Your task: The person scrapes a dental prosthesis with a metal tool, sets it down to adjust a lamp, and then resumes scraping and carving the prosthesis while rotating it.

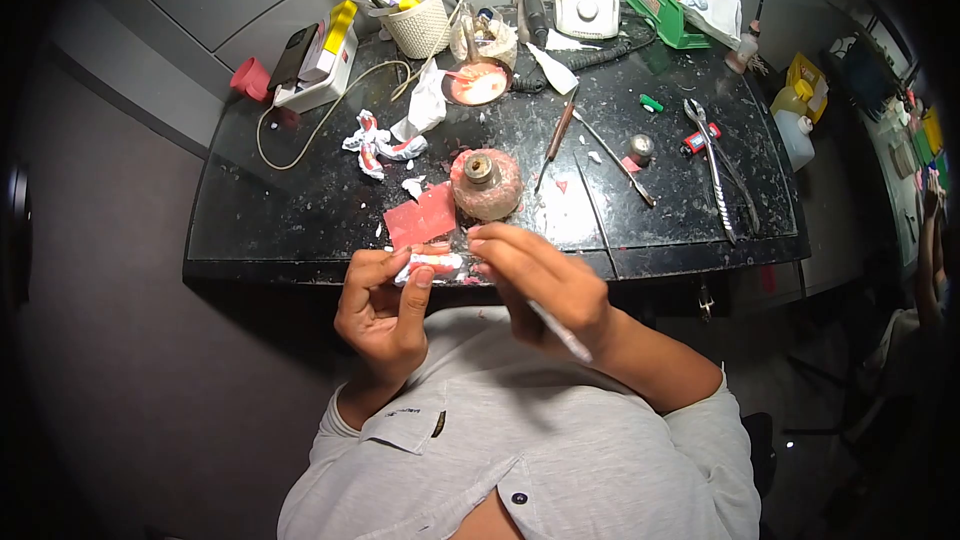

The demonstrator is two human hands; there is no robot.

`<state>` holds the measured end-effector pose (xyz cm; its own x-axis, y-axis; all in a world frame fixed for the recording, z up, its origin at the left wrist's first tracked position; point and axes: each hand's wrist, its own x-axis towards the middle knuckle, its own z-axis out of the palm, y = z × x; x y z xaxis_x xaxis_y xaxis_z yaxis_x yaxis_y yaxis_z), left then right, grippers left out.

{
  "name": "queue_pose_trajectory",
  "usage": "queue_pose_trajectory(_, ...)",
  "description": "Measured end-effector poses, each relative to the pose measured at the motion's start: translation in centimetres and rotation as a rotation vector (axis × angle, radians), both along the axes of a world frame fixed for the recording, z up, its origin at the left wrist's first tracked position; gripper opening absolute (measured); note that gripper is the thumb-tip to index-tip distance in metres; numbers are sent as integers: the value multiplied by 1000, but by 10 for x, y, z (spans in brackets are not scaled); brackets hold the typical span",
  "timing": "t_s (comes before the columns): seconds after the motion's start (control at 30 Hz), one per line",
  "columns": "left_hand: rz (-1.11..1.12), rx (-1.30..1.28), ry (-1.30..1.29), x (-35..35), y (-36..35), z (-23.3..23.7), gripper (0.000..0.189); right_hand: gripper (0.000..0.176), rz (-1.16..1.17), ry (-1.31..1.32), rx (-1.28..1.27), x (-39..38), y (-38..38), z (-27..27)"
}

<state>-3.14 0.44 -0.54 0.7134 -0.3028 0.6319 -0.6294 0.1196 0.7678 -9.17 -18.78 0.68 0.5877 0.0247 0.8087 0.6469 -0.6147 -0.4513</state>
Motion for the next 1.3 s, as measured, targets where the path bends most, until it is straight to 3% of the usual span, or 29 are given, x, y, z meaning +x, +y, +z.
queue_pose_trajectory(0.03,2,0,1,0,0,2,21,23,2,1,0,-1,-1,0)
queue_pose_trajectory(0.13,-190,-172,400,3,-1,4,24,12,94,147,357,-7,-1,3)
queue_pose_trajectory(0.17,-189,-172,403,4,0,3,24,12,94,150,357,-7,-1,4)
queue_pose_trajectory(0.23,-289,-237,654,6,3,3,27,13,239,162,380,-8,-4,8)
queue_pose_trajectory(0.37,-369,-287,781,7,2,1,27,18,369,227,204,-8,-5,21)
queue_pose_trajectory(0.83,-492,-362,922,7,5,4,26,17,403,225,222,-3,4,11)
queue_pose_trajectory(1.03,-557,-360,994,9,8,0,27,21,377,119,97,-2,0,7)
queue_pose_trajectory(1.3,-497,-386,894,13,2,-3,34,17,174,8,447,0,-5,-7)
